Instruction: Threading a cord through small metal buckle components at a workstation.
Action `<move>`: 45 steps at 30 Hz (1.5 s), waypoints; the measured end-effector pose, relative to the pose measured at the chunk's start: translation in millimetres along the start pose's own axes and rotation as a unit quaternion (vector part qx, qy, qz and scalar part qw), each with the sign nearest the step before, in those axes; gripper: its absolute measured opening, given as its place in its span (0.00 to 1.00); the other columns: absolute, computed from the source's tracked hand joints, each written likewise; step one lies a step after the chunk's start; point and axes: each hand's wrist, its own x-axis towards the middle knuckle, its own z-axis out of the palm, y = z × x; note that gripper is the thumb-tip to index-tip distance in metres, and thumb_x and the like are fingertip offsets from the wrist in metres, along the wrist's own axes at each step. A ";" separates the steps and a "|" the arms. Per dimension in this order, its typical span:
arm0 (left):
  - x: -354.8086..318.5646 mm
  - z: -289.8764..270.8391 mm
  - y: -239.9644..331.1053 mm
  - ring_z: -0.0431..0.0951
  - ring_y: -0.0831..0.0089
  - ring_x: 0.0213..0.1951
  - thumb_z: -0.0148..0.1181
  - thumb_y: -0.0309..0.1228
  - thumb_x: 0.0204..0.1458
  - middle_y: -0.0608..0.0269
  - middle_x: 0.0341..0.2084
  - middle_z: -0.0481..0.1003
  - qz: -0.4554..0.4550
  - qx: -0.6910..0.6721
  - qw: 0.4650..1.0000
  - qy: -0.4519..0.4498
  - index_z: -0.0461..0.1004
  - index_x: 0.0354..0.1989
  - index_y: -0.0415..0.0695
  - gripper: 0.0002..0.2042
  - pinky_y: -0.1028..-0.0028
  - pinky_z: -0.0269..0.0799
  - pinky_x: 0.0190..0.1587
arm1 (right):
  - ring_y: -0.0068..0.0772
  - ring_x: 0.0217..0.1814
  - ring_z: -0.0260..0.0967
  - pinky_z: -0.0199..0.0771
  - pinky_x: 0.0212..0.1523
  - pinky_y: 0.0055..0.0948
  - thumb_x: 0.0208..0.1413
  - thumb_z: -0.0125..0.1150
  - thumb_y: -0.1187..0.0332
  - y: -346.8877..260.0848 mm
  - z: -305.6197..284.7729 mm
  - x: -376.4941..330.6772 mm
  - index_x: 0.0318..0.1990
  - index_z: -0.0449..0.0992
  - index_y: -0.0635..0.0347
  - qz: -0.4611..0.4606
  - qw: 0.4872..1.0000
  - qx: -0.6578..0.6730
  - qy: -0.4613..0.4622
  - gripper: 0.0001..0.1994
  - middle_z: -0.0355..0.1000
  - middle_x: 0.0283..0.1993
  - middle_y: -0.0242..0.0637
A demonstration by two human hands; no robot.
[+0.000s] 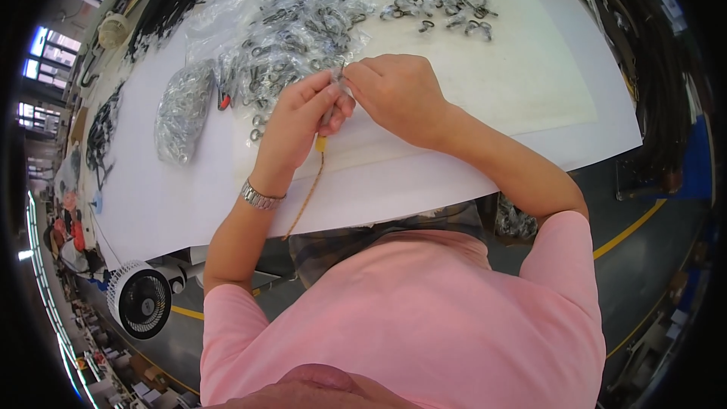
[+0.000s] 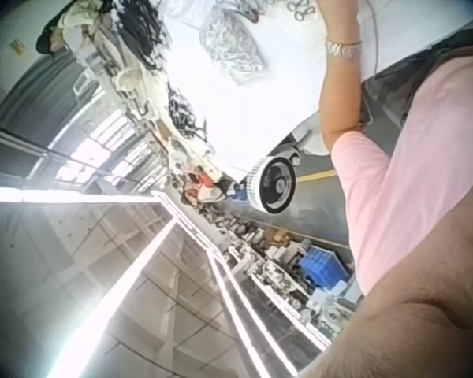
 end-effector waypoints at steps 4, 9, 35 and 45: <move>2.0 -0.3 -5.3 0.67 0.88 0.24 0.50 0.29 0.69 0.70 0.27 0.75 0.005 0.067 0.997 0.039 0.77 0.48 0.40 0.10 0.85 0.59 0.24 | 0.39 0.28 0.76 0.74 0.27 0.37 0.55 0.64 0.72 1.8 2.3 0.0 0.33 0.75 0.55 -0.030 0.999 -0.011 0.009 0.03 0.75 0.26 0.34; 5.8 -16.3 0.7 0.65 0.88 0.21 0.51 0.30 0.69 0.72 0.24 0.74 0.003 0.075 0.995 0.065 0.78 0.50 0.39 0.11 0.85 0.56 0.22 | 0.43 0.35 0.77 0.76 0.35 0.41 0.56 0.64 0.72 26.2 -14.9 10.9 0.38 0.78 0.57 0.055 0.992 -0.094 -0.057 0.04 0.76 0.31 0.37; 24.9 -52.8 -5.7 0.66 0.86 0.17 0.54 0.29 0.64 0.69 0.21 0.76 0.151 0.047 0.964 0.212 0.82 0.41 0.37 0.11 0.83 0.59 0.19 | 0.50 0.36 0.81 0.79 0.37 0.46 0.54 0.61 0.70 -3.7 49.0 52.9 0.31 0.80 0.61 0.028 0.935 -0.231 -0.269 0.05 0.80 0.31 0.48; 26.8 -59.0 -13.9 0.69 0.85 0.19 0.64 0.33 0.60 0.66 0.25 0.78 0.228 0.136 0.921 0.285 0.82 0.41 0.37 0.11 0.80 0.63 0.22 | 0.31 0.27 0.77 0.75 0.31 0.33 0.65 0.60 0.63 13.2 18.4 57.3 0.33 0.80 0.65 0.195 0.937 0.153 -0.248 0.14 0.78 0.29 0.37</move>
